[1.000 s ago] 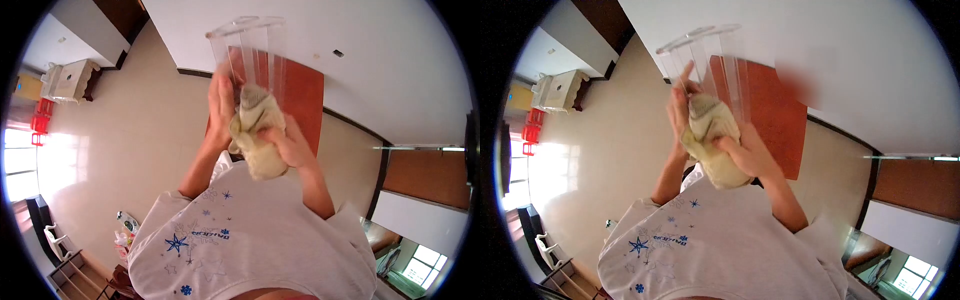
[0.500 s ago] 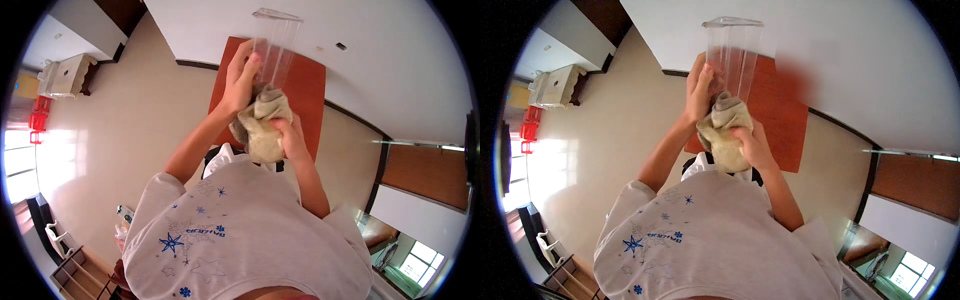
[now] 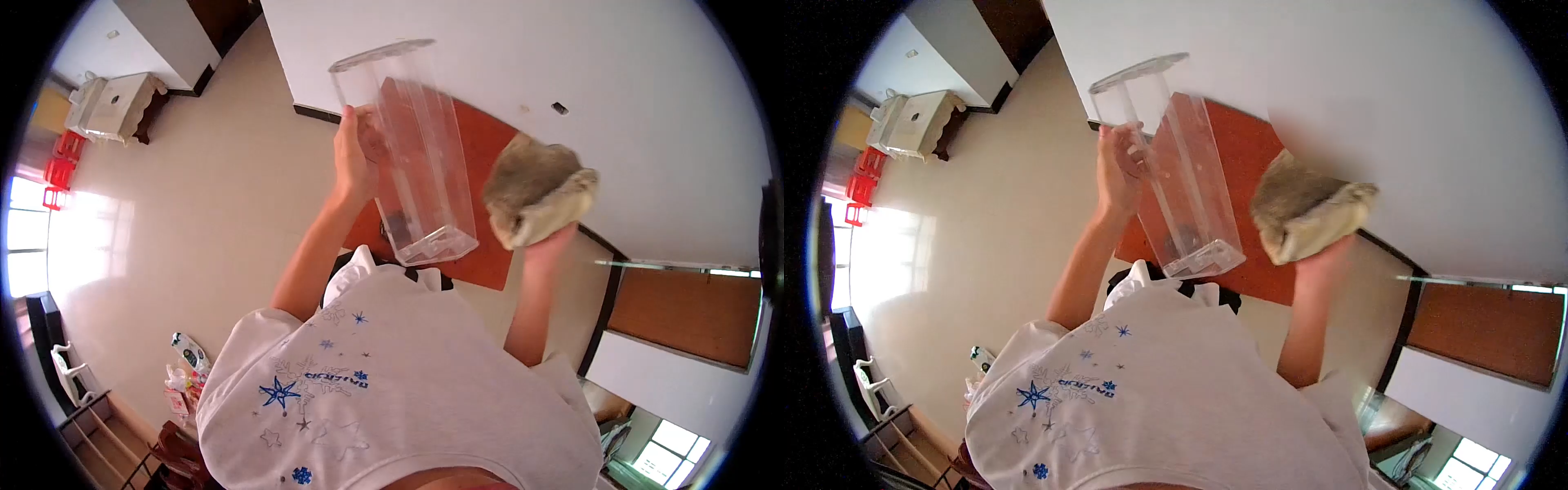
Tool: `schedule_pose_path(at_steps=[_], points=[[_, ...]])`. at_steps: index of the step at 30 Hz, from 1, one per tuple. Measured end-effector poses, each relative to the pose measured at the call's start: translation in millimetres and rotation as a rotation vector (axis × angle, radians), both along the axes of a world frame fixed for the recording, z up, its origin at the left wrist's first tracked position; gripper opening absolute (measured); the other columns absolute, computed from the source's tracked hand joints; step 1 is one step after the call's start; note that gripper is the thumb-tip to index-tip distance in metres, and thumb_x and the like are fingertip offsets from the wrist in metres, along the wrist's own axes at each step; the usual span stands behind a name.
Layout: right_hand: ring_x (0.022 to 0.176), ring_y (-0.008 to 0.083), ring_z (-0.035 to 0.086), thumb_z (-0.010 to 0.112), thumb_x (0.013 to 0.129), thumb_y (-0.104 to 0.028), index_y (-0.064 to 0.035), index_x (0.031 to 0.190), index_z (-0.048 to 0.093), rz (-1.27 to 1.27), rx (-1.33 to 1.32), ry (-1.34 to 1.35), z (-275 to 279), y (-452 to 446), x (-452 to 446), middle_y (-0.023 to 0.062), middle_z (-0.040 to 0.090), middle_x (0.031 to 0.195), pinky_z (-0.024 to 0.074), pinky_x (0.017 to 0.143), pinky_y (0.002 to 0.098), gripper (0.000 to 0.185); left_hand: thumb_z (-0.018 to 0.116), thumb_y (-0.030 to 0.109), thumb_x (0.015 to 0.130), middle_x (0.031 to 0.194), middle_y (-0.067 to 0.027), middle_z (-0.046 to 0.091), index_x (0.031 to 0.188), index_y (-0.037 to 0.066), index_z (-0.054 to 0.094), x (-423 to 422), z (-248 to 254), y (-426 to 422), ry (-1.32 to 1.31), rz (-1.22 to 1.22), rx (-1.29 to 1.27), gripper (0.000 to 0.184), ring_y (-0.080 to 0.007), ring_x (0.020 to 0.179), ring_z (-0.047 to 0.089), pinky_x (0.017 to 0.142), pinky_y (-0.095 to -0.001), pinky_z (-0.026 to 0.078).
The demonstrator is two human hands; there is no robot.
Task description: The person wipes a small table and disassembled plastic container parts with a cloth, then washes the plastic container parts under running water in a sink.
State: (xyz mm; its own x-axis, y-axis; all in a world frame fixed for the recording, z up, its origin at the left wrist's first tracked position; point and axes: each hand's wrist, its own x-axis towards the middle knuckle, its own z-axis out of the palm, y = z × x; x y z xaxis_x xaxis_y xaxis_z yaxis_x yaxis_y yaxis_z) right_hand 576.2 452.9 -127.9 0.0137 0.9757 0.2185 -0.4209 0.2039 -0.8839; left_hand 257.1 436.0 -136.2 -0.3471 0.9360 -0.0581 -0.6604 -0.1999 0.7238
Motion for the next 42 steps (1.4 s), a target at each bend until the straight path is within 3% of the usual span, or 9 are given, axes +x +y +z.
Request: schedule_pose_path(at_steps=[5, 10, 13, 18, 20, 27, 29, 33, 42], points=[[0.111, 0.0261, 0.056, 0.041, 0.096, -0.044, -0.0106, 0.128, 0.052, 0.185, -0.579, 0.388, -19.8, -9.7, -62.0, 0.0091, 0.058, 0.122, 0.0477, 0.096, 0.0432, 0.047, 0.033, 0.048, 0.102, 0.085, -0.0067, 0.059, 0.112, 0.001, 0.054, 11.4, 13.6, -1.4, 0.141, -0.075, -0.031, 0.053, -0.0153, 0.069, 0.056, 0.056, -0.0302, 0.049], [0.102, 0.0206, 0.061, 0.037, 0.100, -0.035, -0.0091, 0.129, 0.053, 0.568, -0.594, 0.395, -11.0, -38.5, -103.6, 0.0072, 0.061, 0.117, 0.0515, 0.089, 0.0353, 0.042, 0.037, 0.043, 0.102, 0.092, -0.0073, 0.062, 0.109, -0.001, 0.056, 16.2, 20.4, -2.2, 0.317, -0.104, -0.176, 0.048, -0.0144, 0.075, 0.057, 0.067, -0.0297, 0.048], [0.104, 0.0156, 0.059, 0.040, 0.102, -0.039, -0.0086, 0.131, 0.051, 0.473, -0.629, 0.040, 25.5, -27.8, -122.7, 0.0042, 0.059, 0.118, 0.0506, 0.090, 0.0323, 0.044, 0.039, 0.021, 0.100, 0.092, -0.0088, 0.061, 0.109, -0.003, 0.055, 20.2, 13.1, -8.5, 1.046, 0.092, -0.019, 0.030, -0.0141, 0.083, 0.056, 0.075, -0.0315, 0.047], [0.100, 0.0166, 0.061, 0.045, 0.099, -0.048, -0.0056, 0.129, 0.051, 0.583, -0.358, 0.050, 56.4, 36.4, -141.5, 0.0084, 0.060, 0.118, 0.0528, 0.085, 0.0299, 0.052, 0.033, 0.024, 0.101, 0.088, -0.0081, 0.062, 0.116, -0.005, 0.052, 35.8, 25.5, -19.6, 0.772, 0.001, -0.151, 0.038, -0.0138, 0.080, 0.057, 0.070, -0.0306, 0.050], [0.096, 0.0162, 0.062, 0.046, 0.099, -0.046, -0.0043, 0.126, 0.053, 0.515, -0.353, 0.070, 48.0, 45.6, -154.9, 0.0085, 0.061, 0.114, 0.0532, 0.082, 0.0295, 0.050, 0.030, 0.037, 0.103, 0.082, -0.0039, 0.058, 0.106, -0.001, 0.056, 38.5, 42.2, -8.7, 0.201, -0.034, -0.302, 0.046, -0.0116, 0.074, 0.053, 0.065, -0.0293, 0.048], [0.098, 0.0163, 0.060, 0.050, 0.100, -0.031, -0.0008, 0.123, 0.054, 0.426, -0.410, -0.489, 3.5, -12.0, -138.4, 0.0092, 0.062, 0.111, 0.0508, 0.083, 0.0310, 0.038, 0.027, 0.042, 0.101, 0.077, -0.0101, 0.058, 0.100, -0.001, 0.045, 1.4, -14.5, 14.3, 0.683, 0.044, -0.358, 0.046, -0.0186, 0.071, 0.056, 0.065, -0.0352, 0.048], [0.099, 0.0167, 0.060, 0.050, 0.101, -0.030, -0.0009, 0.124, 0.054, 0.498, -0.490, -0.297, -18.4, -45.8, -131.0, 0.0091, 0.062, 0.111, 0.0504, 0.084, 0.0313, 0.037, 0.027, 0.041, 0.101, 0.074, -0.0111, 0.058, 0.097, -0.001, 0.045, -7.3, -29.6, 18.7, 0.956, 0.095, -0.250, 0.045, -0.0208, 0.067, 0.056, 0.062, -0.0365, 0.047], [0.093, 0.0123, 0.062, 0.047, 0.099, -0.045, -0.0060, 0.127, 0.052, 0.414, -0.530, -0.257, -22.7, -46.0, -128.2, 0.0038, 0.062, 0.110, 0.0539, 0.076, 0.0288, 0.048, 0.026, 0.039, 0.100, 0.078, -0.0141, 0.059, 0.096, 0.001, 0.047, 13.3, -23.0, 18.0, 0.770, -0.086, -0.361, 0.044, -0.0210, 0.068, 0.058, 0.065, -0.0357, 0.049], [0.086, 0.0148, 0.063, 0.050, 0.100, -0.031, 0.0005, 0.118, 0.056, 0.220, -0.258, -0.091, 43.1, 36.8, -149.0, 0.0076, 0.065, 0.104, 0.0530, 0.073, 0.0306, 0.037, 0.034, 0.039, 0.102, 0.096, -0.0085, 0.063, 0.115, 0.002, 0.049, 71.1, -26.5, 15.2, 0.345, -0.069, -0.129, 0.042, -0.0149, 0.084, 0.062, 0.075, -0.0314, 0.054]])
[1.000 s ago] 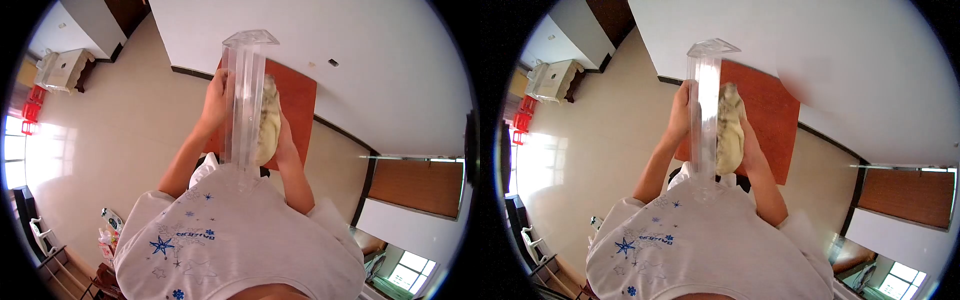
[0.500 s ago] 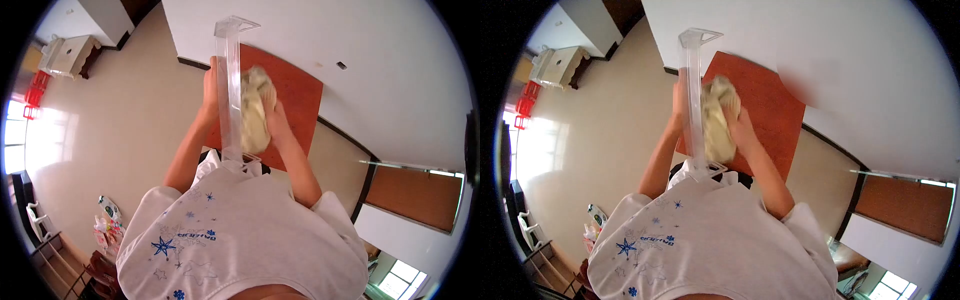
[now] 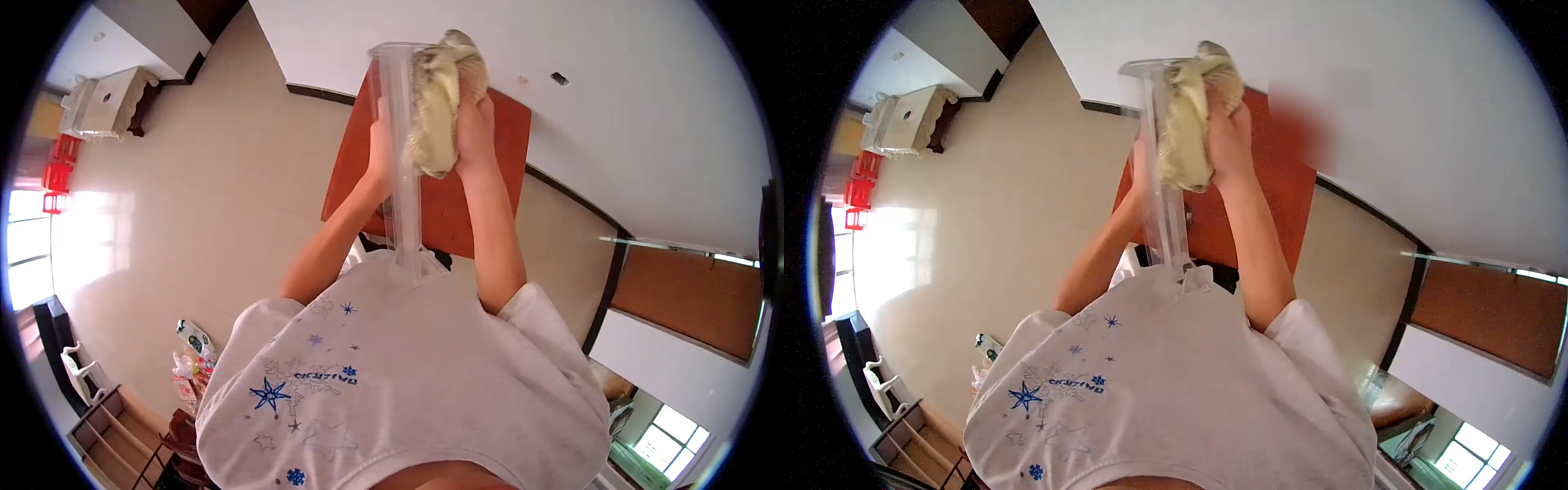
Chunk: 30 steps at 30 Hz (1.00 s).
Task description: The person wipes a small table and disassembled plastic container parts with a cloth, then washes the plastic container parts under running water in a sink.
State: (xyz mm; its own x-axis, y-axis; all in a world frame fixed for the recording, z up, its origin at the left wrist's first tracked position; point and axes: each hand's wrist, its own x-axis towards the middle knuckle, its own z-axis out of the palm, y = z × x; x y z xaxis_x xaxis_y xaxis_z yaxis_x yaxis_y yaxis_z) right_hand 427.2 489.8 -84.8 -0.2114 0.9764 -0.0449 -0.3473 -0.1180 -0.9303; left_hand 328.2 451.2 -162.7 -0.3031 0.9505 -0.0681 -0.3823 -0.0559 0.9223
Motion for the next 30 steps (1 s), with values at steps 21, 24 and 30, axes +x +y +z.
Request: schedule_pose_path(at_steps=[21, 24, 30], points=[[0.095, 0.0149, 0.059, 0.053, 0.098, -0.023, 0.0018, 0.122, 0.053, 0.222, 0.229, -0.401, 42.9, -93.6, 15.9, 0.0085, 0.063, 0.105, 0.0462, 0.086, 0.0296, 0.034, 0.051, 0.033, 0.098, 0.084, -0.0030, 0.055, 0.117, 0.007, 0.049, 11.8, 5.4, -22.9, -0.415, -0.160, 0.228, 0.032, -0.0134, 0.071, 0.055, 0.060, -0.0271, 0.047], [0.091, 0.0138, 0.060, 0.054, 0.098, -0.023, 0.0011, 0.117, 0.055, 0.012, 0.265, -0.294, 64.7, -66.5, 7.1, 0.0075, 0.064, 0.102, 0.0484, 0.082, 0.0293, 0.031, 0.053, 0.031, 0.096, 0.084, -0.0048, 0.056, 0.118, 0.007, 0.047, 24.2, 16.4, -18.4, -0.298, -0.134, 0.214, 0.033, -0.0160, 0.072, 0.056, 0.062, -0.0290, 0.048], [0.089, 0.0119, 0.060, 0.058, 0.096, -0.026, -0.0002, 0.114, 0.058, 0.145, 0.207, -0.150, 57.9, -66.0, 5.6, 0.0061, 0.064, 0.102, 0.0499, 0.079, 0.0287, 0.031, 0.056, 0.027, 0.091, 0.084, -0.0085, 0.058, 0.120, 0.006, 0.045, 1.3, 31.9, -15.1, 0.104, -0.156, 0.234, 0.038, -0.0213, 0.073, 0.058, 0.065, -0.0328, 0.049]])
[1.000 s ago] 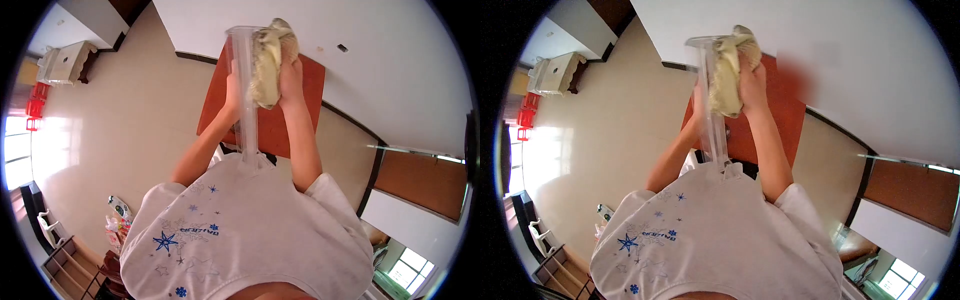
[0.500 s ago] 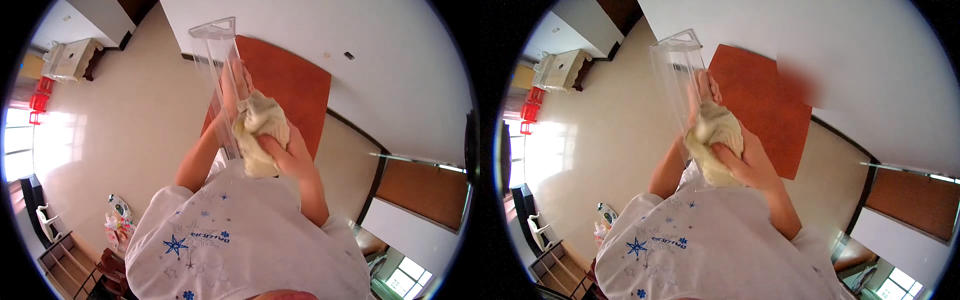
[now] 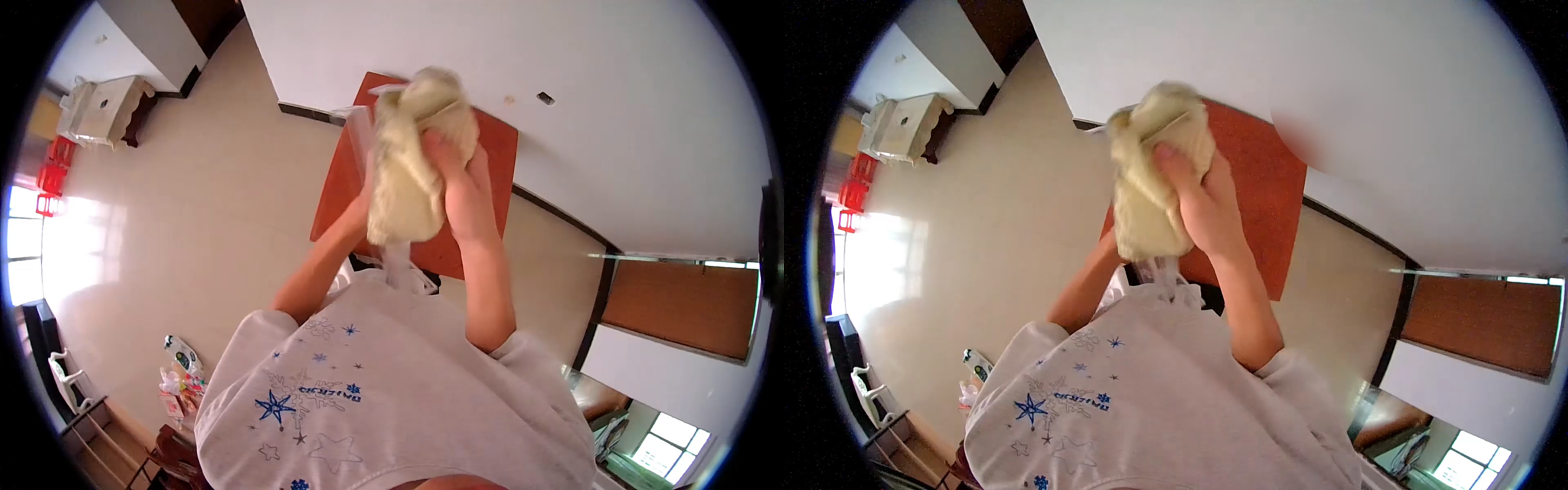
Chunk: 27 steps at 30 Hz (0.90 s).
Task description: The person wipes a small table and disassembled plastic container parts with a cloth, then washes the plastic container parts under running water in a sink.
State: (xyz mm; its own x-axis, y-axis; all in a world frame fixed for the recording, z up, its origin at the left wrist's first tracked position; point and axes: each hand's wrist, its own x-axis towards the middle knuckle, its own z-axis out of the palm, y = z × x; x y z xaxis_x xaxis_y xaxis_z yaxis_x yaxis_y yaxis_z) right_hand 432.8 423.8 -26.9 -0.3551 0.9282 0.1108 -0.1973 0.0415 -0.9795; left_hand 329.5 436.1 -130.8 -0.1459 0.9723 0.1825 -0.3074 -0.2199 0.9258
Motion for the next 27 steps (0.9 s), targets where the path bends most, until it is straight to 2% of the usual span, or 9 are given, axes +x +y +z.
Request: schedule_pose_path(at_steps=[2, 4, 7, 10, 15, 17, 21, 24, 27], points=[[0.094, 0.0117, 0.059, 0.059, 0.095, -0.027, 0.0000, 0.116, 0.058, 0.203, -0.098, -0.007, -19.6, -7.5, 2.5, 0.0056, 0.064, 0.105, 0.0494, 0.081, 0.0283, 0.034, 0.057, 0.026, 0.089, 0.085, -0.0098, 0.058, 0.120, 0.006, 0.044, -20.4, 6.8, 0.2, 0.399, 0.012, 0.046, 0.040, -0.0230, 0.073, 0.058, 0.065, -0.0340, 0.049], [0.100, 0.0132, 0.058, 0.060, 0.095, -0.026, -0.0005, 0.121, 0.056, 0.358, -0.436, -0.061, -50.0, -20.4, -4.4, 0.0058, 0.063, 0.109, 0.0489, 0.084, 0.0292, 0.037, 0.058, 0.025, 0.088, 0.085, -0.0110, 0.059, 0.121, 0.005, 0.043, -38.1, 4.5, 2.3, 0.696, 0.028, 0.058, 0.042, -0.0248, 0.073, 0.059, 0.066, -0.0353, 0.050], [0.104, 0.0160, 0.058, 0.060, 0.094, -0.030, -0.0023, 0.126, 0.054, 0.139, -0.396, 0.093, -96.9, -28.0, 7.9, 0.0065, 0.062, 0.114, 0.0493, 0.087, 0.0321, 0.042, 0.060, 0.023, 0.086, 0.085, -0.0129, 0.060, 0.122, 0.005, 0.041, -48.8, -32.0, 22.3, 0.856, 0.043, -0.007, 0.045, -0.0274, 0.074, 0.060, 0.068, -0.0372, 0.050], [0.108, 0.0205, 0.059, 0.048, 0.097, -0.037, -0.0023, 0.134, 0.046, -0.024, -0.504, 0.266, -96.7, -23.8, 40.3, 0.0087, 0.059, 0.121, 0.0494, 0.094, 0.0360, 0.051, 0.052, 0.025, 0.090, 0.084, -0.0289, 0.062, 0.105, 0.003, 0.033, -47.7, -66.9, 29.5, 0.984, 0.068, 0.013, 0.032, -0.0485, 0.076, 0.060, 0.065, -0.0523, 0.047], [0.103, 0.0215, 0.062, 0.054, 0.094, -0.035, -0.0006, 0.129, 0.048, -0.030, -0.379, 0.160, -144.4, -20.6, 86.7, 0.0110, 0.061, 0.118, 0.0534, 0.086, 0.0355, 0.049, 0.043, 0.022, 0.096, 0.082, -0.0303, 0.063, 0.104, 0.002, 0.034, -18.9, -75.9, 22.9, 1.002, 0.044, -0.234, 0.023, -0.0497, 0.079, 0.062, 0.067, -0.0567, 0.047], [0.103, 0.0228, 0.062, 0.055, 0.094, -0.036, -0.0022, 0.132, 0.046, -0.267, -0.403, 0.072, -160.7, -31.6, 90.9, 0.0118, 0.059, 0.122, 0.0536, 0.086, 0.0364, 0.051, 0.040, 0.022, 0.098, 0.079, -0.0301, 0.063, 0.104, 0.001, 0.037, -9.5, -85.1, 26.3, 0.963, 0.095, -0.306, 0.022, -0.0494, 0.076, 0.062, 0.066, -0.0579, 0.047], [0.099, 0.0239, 0.063, 0.064, 0.091, -0.034, -0.0010, 0.130, 0.044, -0.388, -0.399, 0.385, -153.2, -40.5, 95.3, 0.0128, 0.058, 0.117, 0.0550, 0.083, 0.0382, 0.055, 0.039, 0.020, 0.098, 0.078, -0.0300, 0.063, 0.108, 0.001, 0.040, -18.4, -77.9, 19.5, 1.049, 0.191, -0.236, 0.022, -0.0486, 0.075, 0.062, 0.064, -0.0571, 0.047], [0.106, 0.0258, 0.061, 0.055, 0.096, -0.030, -0.0028, 0.134, 0.045, -0.561, -0.478, 0.251, -157.0, -26.2, 118.2, 0.0118, 0.058, 0.122, 0.0549, 0.086, 0.0392, 0.048, 0.040, 0.019, 0.099, 0.076, -0.0289, 0.063, 0.110, 0.000, 0.041, -27.1, -67.8, 23.9, 0.986, 0.302, -0.162, 0.022, -0.0483, 0.073, 0.061, 0.064, -0.0569, 0.046], [0.104, 0.0240, 0.062, 0.059, 0.094, -0.023, -0.0035, 0.131, 0.046, -0.571, -0.420, 0.159, -171.1, -15.3, 131.5, 0.0116, 0.060, 0.118, 0.0556, 0.086, 0.0374, 0.044, 0.039, 0.018, 0.100, 0.078, -0.0271, 0.064, 0.113, 0.000, 0.043, -32.2, -53.6, 18.1, 0.983, 0.300, -0.183, 0.022, -0.0473, 0.074, 0.061, 0.066, -0.0560, 0.046]])
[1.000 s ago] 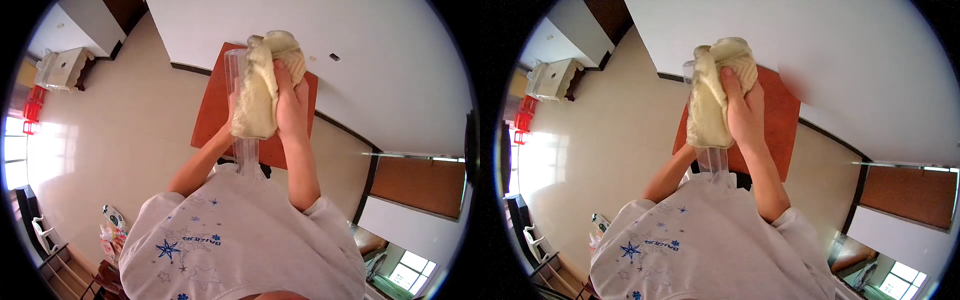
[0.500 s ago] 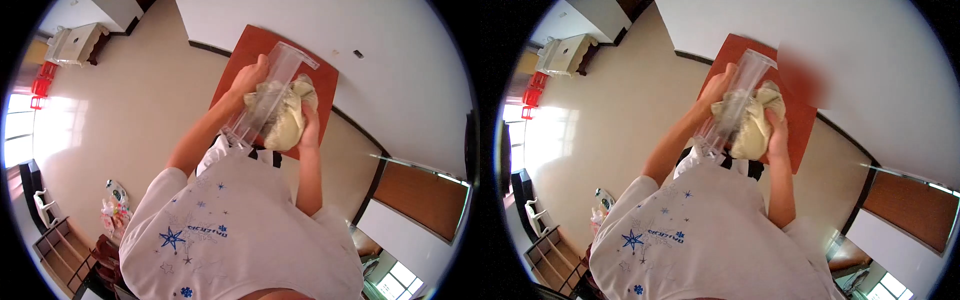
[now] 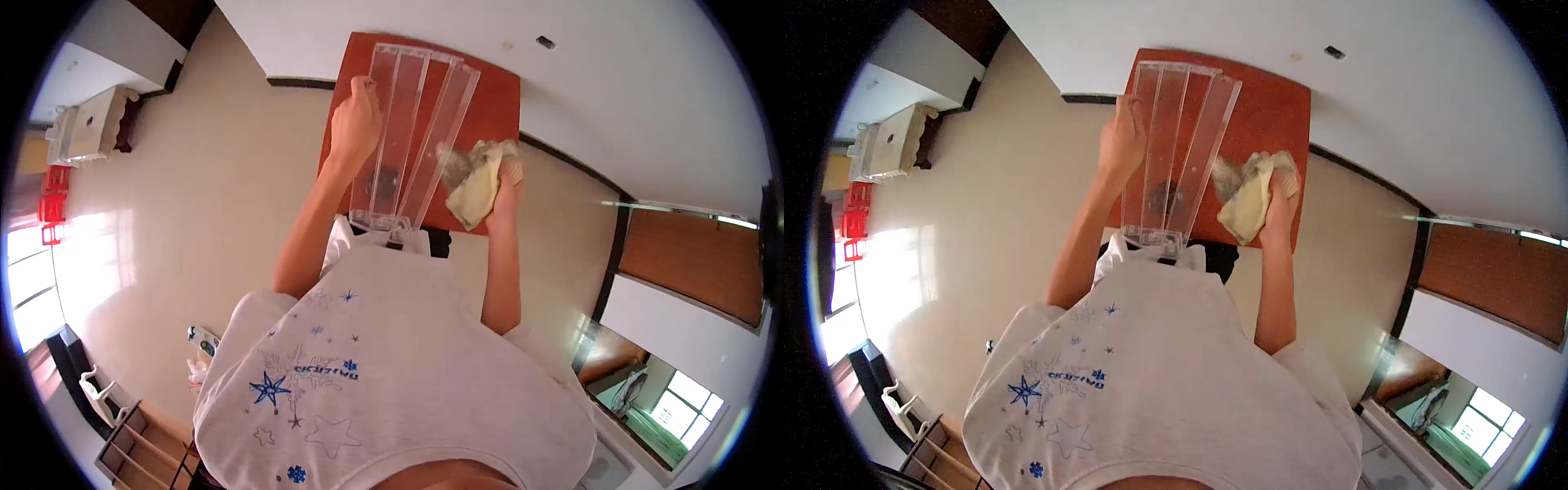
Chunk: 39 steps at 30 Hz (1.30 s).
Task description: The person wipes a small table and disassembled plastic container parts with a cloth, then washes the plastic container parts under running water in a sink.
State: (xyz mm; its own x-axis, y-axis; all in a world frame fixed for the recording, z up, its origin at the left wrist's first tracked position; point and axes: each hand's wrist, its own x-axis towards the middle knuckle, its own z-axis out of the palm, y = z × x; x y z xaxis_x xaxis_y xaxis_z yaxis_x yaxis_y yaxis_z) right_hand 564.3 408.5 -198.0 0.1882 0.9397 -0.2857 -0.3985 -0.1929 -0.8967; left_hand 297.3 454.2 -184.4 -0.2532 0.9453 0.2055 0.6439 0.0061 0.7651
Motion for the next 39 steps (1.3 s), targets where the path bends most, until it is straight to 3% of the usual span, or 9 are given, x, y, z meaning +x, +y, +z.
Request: schedule_pose_path(at_steps=[6, 10, 13, 15, 17, 19, 22, 26, 39], points=[[0.098, 0.0174, 0.062, 0.063, 0.089, -0.019, -0.0027, 0.131, 0.047, 0.344, -0.001, -0.326, -12.5, 31.9, -5.4, 0.0105, 0.063, 0.110, 0.0511, 0.080, 0.0291, 0.048, 0.039, 0.019, 0.100, 0.075, -0.0263, 0.062, 0.110, 0.002, 0.044, -3.6, 11.9, -8.8, -0.036, 0.029, 0.050, 0.020, -0.0471, 0.072, 0.060, 0.063, -0.0557, 0.044], [0.099, 0.0234, 0.063, 0.062, 0.088, -0.023, -0.0053, 0.133, 0.046, 0.414, 0.044, -0.812, -74.9, 58.0, -16.1, 0.0137, 0.063, 0.113, 0.0505, 0.082, 0.0349, 0.050, 0.039, 0.020, 0.101, 0.073, -0.0260, 0.062, 0.108, 0.002, 0.045, -2.5, 16.8, -11.8, -0.101, 0.022, 0.064, 0.020, -0.0475, 0.069, 0.059, 0.060, -0.0559, 0.043], [0.101, 0.0254, 0.063, 0.061, 0.089, -0.024, -0.0042, 0.132, 0.047, 0.439, 0.016, -0.853, -64.0, 60.5, -31.9, 0.0146, 0.063, 0.114, 0.0504, 0.084, 0.0368, 0.050, 0.038, 0.020, 0.101, 0.072, -0.0258, 0.061, 0.108, 0.003, 0.045, -3.6, 26.8, -17.0, -0.108, 0.034, 0.083, 0.020, -0.0478, 0.069, 0.059, 0.058, -0.0560, 0.042], [0.098, 0.0241, 0.064, 0.057, 0.091, -0.032, -0.0029, 0.129, 0.049, 0.399, 0.023, -0.798, -56.9, 60.9, -31.7, 0.0122, 0.063, 0.113, 0.0525, 0.081, 0.0365, 0.049, 0.038, 0.020, 0.101, 0.072, -0.0258, 0.061, 0.108, 0.003, 0.045, -4.5, 30.2, -20.3, -0.103, 0.047, 0.122, 0.020, -0.0480, 0.068, 0.058, 0.058, -0.0561, 0.042], [0.092, 0.0212, 0.065, 0.052, 0.094, -0.039, -0.0036, 0.126, 0.052, 0.392, -0.014, 0.194, -61.6, 65.5, -19.4, 0.0088, 0.063, 0.112, 0.0544, 0.078, 0.0351, 0.048, 0.038, 0.021, 0.101, 0.072, -0.0249, 0.062, 0.107, 0.003, 0.045, -7.2, 30.0, -22.5, -0.131, 0.063, 0.026, 0.020, -0.0479, 0.069, 0.058, 0.059, -0.0565, 0.042], [0.087, 0.0177, 0.065, 0.047, 0.095, -0.045, -0.0059, 0.121, 0.056, 0.357, -0.078, 0.355, -24.2, 62.5, -27.6, 0.0064, 0.064, 0.109, 0.0550, 0.075, 0.0325, 0.047, 0.038, 0.021, 0.101, 0.073, -0.0247, 0.062, 0.108, 0.003, 0.045, -7.5, 27.9, -22.0, -0.125, 0.076, 0.013, 0.021, -0.0478, 0.069, 0.059, 0.060, -0.0566, 0.043], [0.091, 0.0127, 0.063, 0.059, 0.091, -0.043, -0.0053, 0.127, 0.054, 0.905, 0.314, -0.040, 19.8, 64.3, -26.7, 0.0066, 0.067, 0.102, 0.0521, 0.081, 0.0308, 0.052, 0.038, 0.021, 0.101, 0.073, -0.0242, 0.062, 0.110, 0.003, 0.044, -8.6, 13.9, -19.4, -0.070, 0.070, -0.002, 0.021, -0.0470, 0.070, 0.059, 0.061, -0.0558, 0.044], [0.095, 0.0128, 0.061, 0.072, 0.082, -0.027, -0.0067, 0.125, 0.056, 1.022, 0.289, -0.345, 74.5, 50.9, -46.4, 0.0078, 0.067, 0.103, 0.0484, 0.087, 0.0296, 0.050, 0.041, 0.018, 0.098, 0.075, -0.0232, 0.064, 0.112, 0.003, 0.043, 1.6, 16.3, -16.2, 0.068, 0.035, -0.159, 0.020, -0.0434, 0.072, 0.063, 0.061, -0.0529, 0.046], [0.093, 0.0106, 0.059, 0.066, 0.089, -0.026, -0.0042, 0.115, 0.062, 0.825, 0.061, -0.653, 44.3, 32.3, -51.9, 0.0035, 0.066, 0.098, 0.0472, 0.083, 0.0269, 0.034, 0.042, 0.018, 0.096, 0.071, -0.0226, 0.065, 0.106, 0.003, 0.045, 16.1, -1.6, -10.4, 0.101, -0.009, -0.108, 0.018, -0.0420, 0.067, 0.064, 0.058, -0.0522, 0.047]])
